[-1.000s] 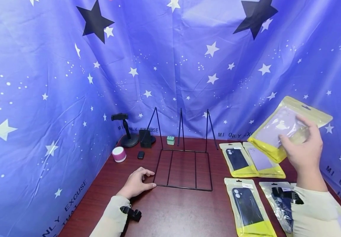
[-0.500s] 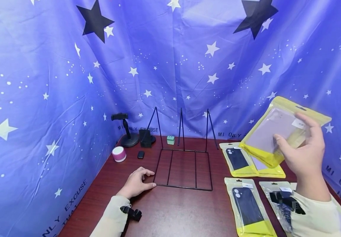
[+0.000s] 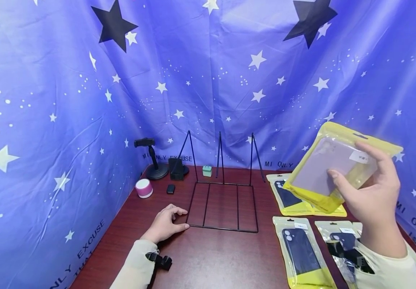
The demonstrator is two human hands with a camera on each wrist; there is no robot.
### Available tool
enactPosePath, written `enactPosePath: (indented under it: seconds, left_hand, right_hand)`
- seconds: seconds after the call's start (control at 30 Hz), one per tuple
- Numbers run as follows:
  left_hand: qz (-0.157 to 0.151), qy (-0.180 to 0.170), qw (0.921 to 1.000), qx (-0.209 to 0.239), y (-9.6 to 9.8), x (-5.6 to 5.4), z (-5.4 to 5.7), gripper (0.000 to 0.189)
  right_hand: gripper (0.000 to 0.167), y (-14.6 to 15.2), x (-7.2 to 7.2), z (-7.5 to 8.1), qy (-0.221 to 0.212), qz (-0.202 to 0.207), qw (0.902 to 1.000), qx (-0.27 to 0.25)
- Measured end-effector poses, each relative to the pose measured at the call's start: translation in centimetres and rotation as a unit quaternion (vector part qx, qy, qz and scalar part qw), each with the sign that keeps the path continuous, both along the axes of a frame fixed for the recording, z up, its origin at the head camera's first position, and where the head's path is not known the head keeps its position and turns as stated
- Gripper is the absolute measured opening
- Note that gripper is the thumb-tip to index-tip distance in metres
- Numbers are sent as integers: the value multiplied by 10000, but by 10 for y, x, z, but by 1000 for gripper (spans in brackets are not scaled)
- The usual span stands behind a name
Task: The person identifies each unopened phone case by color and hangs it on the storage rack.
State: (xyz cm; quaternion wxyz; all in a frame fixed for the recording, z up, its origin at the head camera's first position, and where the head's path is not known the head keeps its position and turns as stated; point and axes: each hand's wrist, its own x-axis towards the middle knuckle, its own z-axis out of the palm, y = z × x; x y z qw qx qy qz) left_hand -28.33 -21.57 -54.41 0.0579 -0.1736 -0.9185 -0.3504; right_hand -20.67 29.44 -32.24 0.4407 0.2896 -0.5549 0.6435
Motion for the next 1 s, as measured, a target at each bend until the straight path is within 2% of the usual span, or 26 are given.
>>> enactPosePath:
  seconds: [0.27,0.47,0.77,1.0]
  left_hand:
    - [-1,11,10000,5,0,1,2,41]
    - [-1,-22,10000,22,0,1,1,41]
    - [-12,69,10000,17,0,0,-1,41]
    - [-38,99,9999,62,-1,0,-2,40]
  right_hand:
    - [80,-16,10,2,-37,362,9988,334]
    - [81,-33,14,0,139,717,9950,686]
    - [84,-54,21,-7,55,382,9864,1596]
    - [98,-68,24,-17,-357,-97,9758,2154]
